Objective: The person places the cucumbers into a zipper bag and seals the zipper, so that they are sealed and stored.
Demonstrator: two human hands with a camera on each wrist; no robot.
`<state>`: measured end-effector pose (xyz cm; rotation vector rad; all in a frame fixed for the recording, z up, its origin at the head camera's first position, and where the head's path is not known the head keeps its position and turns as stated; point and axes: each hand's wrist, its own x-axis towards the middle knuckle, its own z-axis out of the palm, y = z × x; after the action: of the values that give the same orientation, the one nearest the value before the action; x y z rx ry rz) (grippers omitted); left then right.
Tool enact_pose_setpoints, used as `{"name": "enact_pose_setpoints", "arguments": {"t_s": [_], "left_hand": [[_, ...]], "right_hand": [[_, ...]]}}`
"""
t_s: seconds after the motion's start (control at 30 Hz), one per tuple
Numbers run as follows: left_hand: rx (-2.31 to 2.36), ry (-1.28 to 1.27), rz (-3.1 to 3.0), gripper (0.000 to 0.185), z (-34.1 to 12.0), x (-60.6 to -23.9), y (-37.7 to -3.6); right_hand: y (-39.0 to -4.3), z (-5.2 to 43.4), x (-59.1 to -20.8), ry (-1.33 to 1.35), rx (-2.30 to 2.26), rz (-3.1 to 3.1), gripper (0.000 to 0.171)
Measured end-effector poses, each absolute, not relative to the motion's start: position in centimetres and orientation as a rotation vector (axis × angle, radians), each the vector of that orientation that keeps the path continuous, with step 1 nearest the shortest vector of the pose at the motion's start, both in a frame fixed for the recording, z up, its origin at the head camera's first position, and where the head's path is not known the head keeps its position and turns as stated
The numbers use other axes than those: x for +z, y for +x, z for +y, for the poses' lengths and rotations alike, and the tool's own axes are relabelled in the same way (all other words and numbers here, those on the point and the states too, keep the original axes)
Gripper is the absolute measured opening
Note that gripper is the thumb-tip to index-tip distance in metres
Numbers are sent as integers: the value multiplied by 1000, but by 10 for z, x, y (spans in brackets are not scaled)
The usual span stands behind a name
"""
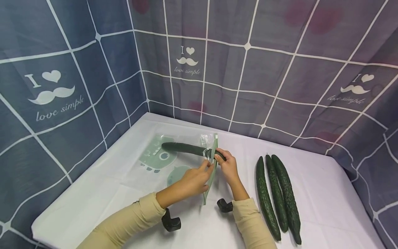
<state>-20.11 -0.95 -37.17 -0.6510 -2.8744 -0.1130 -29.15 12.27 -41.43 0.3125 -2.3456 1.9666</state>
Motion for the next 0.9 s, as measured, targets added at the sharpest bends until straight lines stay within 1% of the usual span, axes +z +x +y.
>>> {"name": "enact_pose_setpoints", "arguments": {"t_s": [0.17, 0.3, 0.4, 0.53, 0.6, 0.67, 0.73, 0.9], "left_hand": [[-101, -681, -2848, 60, -6, -369, -200], [-82, -675, -2844, 59, -7, -371, -200], [-66, -663, -2872, 61, -9, -373, -200], [-111, -658, -2971, 66, -11, -379, -200], [-148, -656, -3027, 70, -11, -383, -200], [-171, -655, -3062, 71, -12, -387, -200], [-177, -664, -3070, 72, -13, -388, -200], [-198, -688, -3055, 70, -17, -390, -200]], "right_hand": [[-293, 115, -414, 215, 2209, -2187, 33], [-296, 111, -419, 195, 2345, -2091, 35], [-300, 110, -426, 185, 2286, -2171, 35], [-303, 116, -444, 129, 2105, -2419, 35], [-304, 121, -452, 142, 2012, -2546, 35], [-305, 125, -456, 196, 1884, -2684, 37], [-306, 130, -455, 305, 1746, -2812, 40], [-311, 143, -443, 731, 1386, -3003, 47]]}}
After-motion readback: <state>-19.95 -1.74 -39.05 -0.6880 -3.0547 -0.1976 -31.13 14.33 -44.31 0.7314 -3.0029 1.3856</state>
